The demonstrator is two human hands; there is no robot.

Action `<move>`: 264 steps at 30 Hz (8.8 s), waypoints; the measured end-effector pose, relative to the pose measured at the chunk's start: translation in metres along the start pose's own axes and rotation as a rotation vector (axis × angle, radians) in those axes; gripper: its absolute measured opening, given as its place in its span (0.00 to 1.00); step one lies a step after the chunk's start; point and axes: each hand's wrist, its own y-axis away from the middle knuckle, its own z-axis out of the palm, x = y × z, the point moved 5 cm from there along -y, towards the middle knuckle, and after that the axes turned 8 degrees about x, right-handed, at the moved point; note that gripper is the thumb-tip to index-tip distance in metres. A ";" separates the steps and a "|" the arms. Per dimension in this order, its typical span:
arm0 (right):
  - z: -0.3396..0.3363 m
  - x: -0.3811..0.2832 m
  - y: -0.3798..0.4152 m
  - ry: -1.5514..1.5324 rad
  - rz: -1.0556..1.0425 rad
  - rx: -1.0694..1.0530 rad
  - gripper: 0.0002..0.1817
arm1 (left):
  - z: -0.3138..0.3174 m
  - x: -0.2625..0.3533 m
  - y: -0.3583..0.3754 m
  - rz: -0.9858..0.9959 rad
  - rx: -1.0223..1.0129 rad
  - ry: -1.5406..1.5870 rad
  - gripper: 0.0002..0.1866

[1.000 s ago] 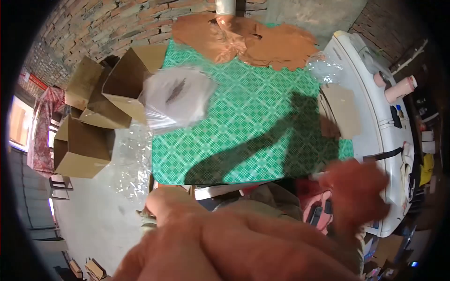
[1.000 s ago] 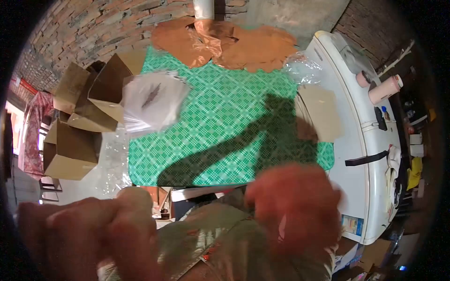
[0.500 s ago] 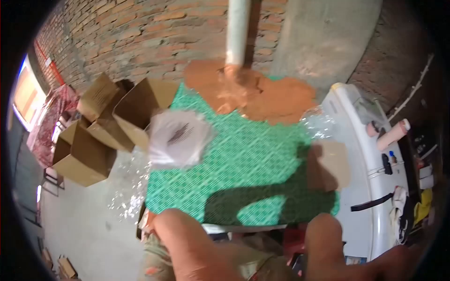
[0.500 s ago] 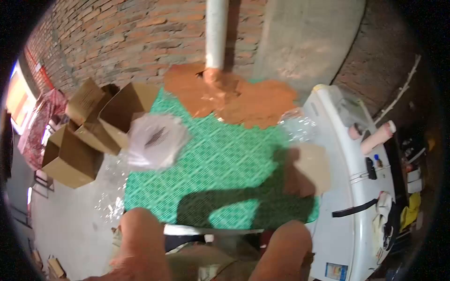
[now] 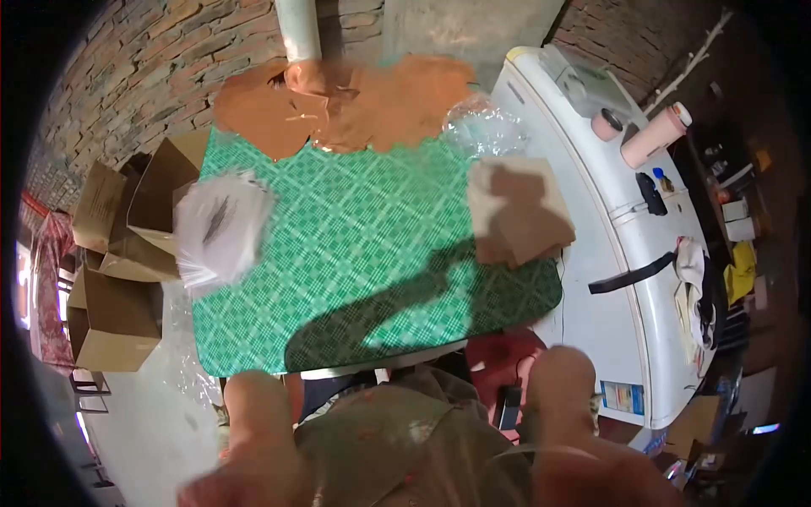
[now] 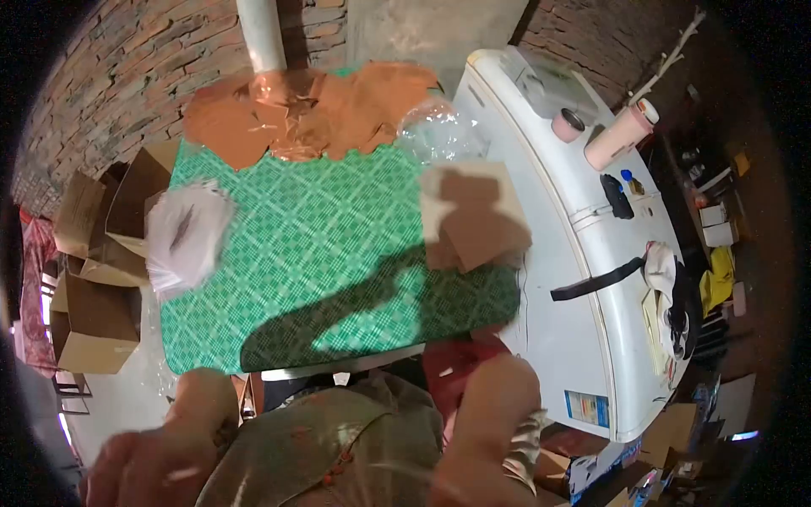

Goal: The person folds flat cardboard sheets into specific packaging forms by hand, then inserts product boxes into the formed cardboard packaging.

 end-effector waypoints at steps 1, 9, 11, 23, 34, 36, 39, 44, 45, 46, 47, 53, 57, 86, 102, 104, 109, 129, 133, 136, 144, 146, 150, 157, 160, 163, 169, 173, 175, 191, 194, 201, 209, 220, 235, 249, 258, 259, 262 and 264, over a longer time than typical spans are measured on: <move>-0.005 -0.009 0.003 -0.425 -0.037 0.259 0.19 | 0.000 -0.004 0.000 -0.081 0.011 -0.012 0.15; -0.152 -0.128 -0.070 -2.194 -0.541 1.839 0.19 | 0.128 -0.012 -0.099 0.825 -0.034 0.911 0.16; -0.126 -0.139 -0.080 -2.501 -0.695 1.683 0.16 | 0.159 -0.006 -0.106 0.648 -0.134 1.002 0.21; -0.254 -0.187 -0.255 -2.577 0.120 1.395 0.25 | 0.323 0.004 -0.189 0.171 -0.457 1.033 0.28; -0.294 -0.198 -0.276 -2.695 -0.345 1.031 0.26 | 0.374 0.028 -0.209 0.300 -0.253 0.757 0.18; -0.289 -0.201 -0.268 -2.681 -0.238 1.135 0.24 | 0.385 0.019 -0.212 0.272 -0.159 0.821 0.18; -0.297 -0.206 -0.263 -2.693 -0.343 1.145 0.25 | 0.391 0.009 -0.220 0.009 -0.322 1.080 0.18; -0.297 -0.190 -0.239 -2.665 -0.338 1.232 0.25 | 0.390 -0.004 -0.220 -0.073 -0.339 1.237 0.17; -0.297 -0.190 -0.238 -2.676 -0.328 1.243 0.25 | 0.389 -0.004 -0.218 -0.056 -0.353 1.279 0.17; -0.295 -0.188 -0.236 -2.677 -0.325 1.247 0.25 | 0.385 -0.002 -0.215 -0.039 -0.351 1.364 0.17; -0.294 -0.186 -0.233 -2.677 -0.320 1.253 0.25 | 0.380 0.000 -0.212 -0.020 -0.349 1.450 0.18; -0.278 -0.134 -0.206 -3.465 -0.822 0.990 0.22 | 0.333 -0.039 -0.214 0.007 -0.280 1.367 0.14; -0.269 -0.080 -0.154 -3.707 -1.036 1.100 0.16 | 0.268 -0.084 -0.208 0.184 -0.029 1.205 0.14; -0.372 -0.063 0.004 -3.254 -1.956 0.761 0.22 | 0.250 -0.221 -0.139 0.063 0.320 0.969 0.21; -0.370 -0.059 0.002 -3.315 -1.834 0.830 0.24 | 0.240 -0.219 -0.138 0.059 0.402 0.893 0.28; -0.372 -0.060 0.004 -3.274 -1.833 0.828 0.24 | 0.247 -0.223 -0.138 0.007 0.387 1.031 0.27; -0.384 -0.071 -0.005 -3.079 -1.985 0.764 0.16 | 0.257 -0.236 -0.135 -0.060 0.232 1.364 0.24; -0.371 -0.076 -0.014 -2.862 -1.886 0.648 0.05 | 0.218 -0.222 -0.109 0.065 0.341 0.941 0.19; -0.374 -0.077 -0.018 -2.867 -1.674 0.714 0.08 | 0.181 -0.177 -0.093 0.331 0.432 0.538 0.11; -0.380 -0.079 -0.014 -3.010 -1.723 0.593 0.08 | 0.177 -0.162 -0.090 0.495 0.495 0.434 0.10; -0.378 -0.086 -0.019 -2.697 -2.309 0.067 0.09 | 0.179 -0.167 -0.090 0.305 0.401 0.552 0.09; -0.373 -0.082 -0.019 -2.719 -2.339 0.018 0.10 | 0.188 -0.179 -0.091 0.109 0.311 0.671 0.09; -0.362 -0.073 -0.011 -2.749 -2.426 -0.286 0.12 | 0.227 -0.196 -0.108 -0.109 0.177 1.512 0.24; -0.361 -0.076 0.000 -2.767 -2.552 -0.805 0.20 | 0.249 -0.200 -0.113 -0.252 0.112 1.608 0.27; -0.361 -0.077 0.000 -2.585 -2.812 -0.948 0.23 | 0.249 -0.203 -0.114 -0.305 0.087 1.603 0.27; -0.351 -0.073 0.002 -2.553 -2.953 -0.887 0.22 | 0.247 -0.205 -0.114 -0.357 0.051 1.593 0.27; -0.367 -0.090 0.004 -2.625 -2.909 -1.134 0.17 | 0.248 -0.200 -0.112 -0.468 -0.042 1.599 0.27; -0.369 -0.097 -0.011 -2.873 -2.618 -0.326 0.11 | 0.243 -0.202 -0.113 -0.445 -0.039 1.589 0.27; -0.374 -0.101 -0.028 -2.927 -2.325 0.436 0.09 | 0.239 -0.204 -0.112 -0.371 0.035 1.574 0.27; -0.345 -0.080 0.000 -2.607 -2.871 -0.980 0.21 | 0.231 -0.203 -0.114 -0.355 -0.010 1.578 0.28; -0.329 -0.070 0.012 -2.536 -2.924 -1.071 0.26 | 0.243 -0.206 -0.110 -0.488 -0.124 1.548 0.30; -0.345 -0.089 0.008 -2.546 -3.025 -0.911 0.28 | 0.244 -0.200 -0.117 -0.361 -0.063 1.564 0.27; -0.362 -0.095 -0.015 -2.936 -2.124 0.385 0.06 | 0.224 -0.206 -0.114 -0.102 0.205 1.115 0.19; -0.335 -0.061 -0.015 -2.996 -1.717 1.174 0.20 | 0.223 -0.220 -0.114 0.078 0.418 0.862 0.16; -0.346 -0.056 0.013 -3.021 -1.983 0.839 0.22 | 0.233 -0.219 -0.111 0.060 0.293 0.931 0.09; -0.335 -0.049 0.020 -3.015 -1.539 1.272 0.15 | 0.215 -0.199 -0.119 0.004 0.336 0.633 0.24; -0.349 -0.084 0.031 -3.189 -1.566 0.997 0.17 | 0.220 -0.165 -0.126 0.170 0.310 0.253 0.38; -0.351 -0.089 0.033 -3.216 -1.564 0.965 0.17 | 0.224 -0.159 -0.126 0.202 0.325 0.190 0.40; -0.369 -0.104 0.034 -3.147 -1.692 0.605 0.18 | 0.241 -0.140 -0.127 0.197 0.245 -0.053 0.43; -0.381 -0.116 0.040 -3.258 -1.788 0.510 0.19 | 0.253 -0.137 -0.131 0.215 0.266 -0.093 0.44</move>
